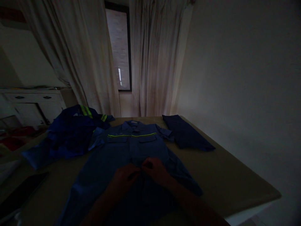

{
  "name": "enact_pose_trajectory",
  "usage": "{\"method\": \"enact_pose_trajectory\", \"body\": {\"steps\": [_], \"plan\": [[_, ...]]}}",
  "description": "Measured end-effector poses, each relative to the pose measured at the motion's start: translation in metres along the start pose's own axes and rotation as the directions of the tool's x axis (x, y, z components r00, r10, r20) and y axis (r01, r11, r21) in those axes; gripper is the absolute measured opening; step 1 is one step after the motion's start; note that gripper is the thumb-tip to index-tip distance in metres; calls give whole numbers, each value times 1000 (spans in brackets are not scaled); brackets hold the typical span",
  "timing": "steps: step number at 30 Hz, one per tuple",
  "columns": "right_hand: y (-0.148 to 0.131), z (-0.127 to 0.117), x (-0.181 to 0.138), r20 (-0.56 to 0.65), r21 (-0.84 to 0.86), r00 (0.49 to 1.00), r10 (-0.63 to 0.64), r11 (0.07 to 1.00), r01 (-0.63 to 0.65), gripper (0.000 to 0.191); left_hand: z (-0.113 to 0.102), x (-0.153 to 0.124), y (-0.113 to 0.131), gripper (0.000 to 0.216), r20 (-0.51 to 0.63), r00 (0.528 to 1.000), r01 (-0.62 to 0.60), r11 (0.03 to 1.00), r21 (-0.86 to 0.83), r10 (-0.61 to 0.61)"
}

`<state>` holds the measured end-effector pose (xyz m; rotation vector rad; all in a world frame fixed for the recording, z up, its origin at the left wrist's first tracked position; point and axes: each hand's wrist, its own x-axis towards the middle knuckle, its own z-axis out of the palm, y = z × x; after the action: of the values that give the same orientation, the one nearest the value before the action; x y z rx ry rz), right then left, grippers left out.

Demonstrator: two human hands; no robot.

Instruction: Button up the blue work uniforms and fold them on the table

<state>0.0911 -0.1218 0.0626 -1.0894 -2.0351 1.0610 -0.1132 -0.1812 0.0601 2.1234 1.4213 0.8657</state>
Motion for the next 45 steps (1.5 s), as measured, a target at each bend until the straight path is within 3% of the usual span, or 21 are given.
{"method": "enact_pose_trajectory", "body": {"steps": [13, 16, 20, 23, 28, 34, 40, 45], "plan": [[7, -1, 5, 98, 43, 994, -46, 998, 42, 15, 1, 1, 3, 14, -41, 989, 144, 989, 20, -143], [14, 0, 6, 121, 83, 991, -56, 995, 46, 23, 3, 1, 3, 24, -43, 988, 150, 988, -22, -151], [23, 1, 7, 198, 224, 980, 4, 973, -49, 40, 4, 2, 3, 17, -33, 992, 121, 993, -14, -122], [23, 4, 7, 218, 282, 976, 2, 957, -65, 30, 4, 2, 3, 12, -46, 989, 145, 989, 22, -144], [15, 6, 2, 128, 127, 985, -111, 987, 95, 11, 3, 2, 3, 10, -21, 987, 159, 983, 90, -158], [13, 4, 3, 98, -102, 971, -217, 969, 226, 13, 2, 4, 1, 11, 8, 985, 169, 982, 90, -170], [16, 7, 6, 103, -86, 982, -161, 982, 170, 15, 6, 4, -2, 18, 0, 991, 136, 991, -17, -136], [16, 8, 6, 104, -70, 982, -156, 984, 164, 15, 3, 5, 0, 15, -14, 982, 185, 981, -61, -187]]}}
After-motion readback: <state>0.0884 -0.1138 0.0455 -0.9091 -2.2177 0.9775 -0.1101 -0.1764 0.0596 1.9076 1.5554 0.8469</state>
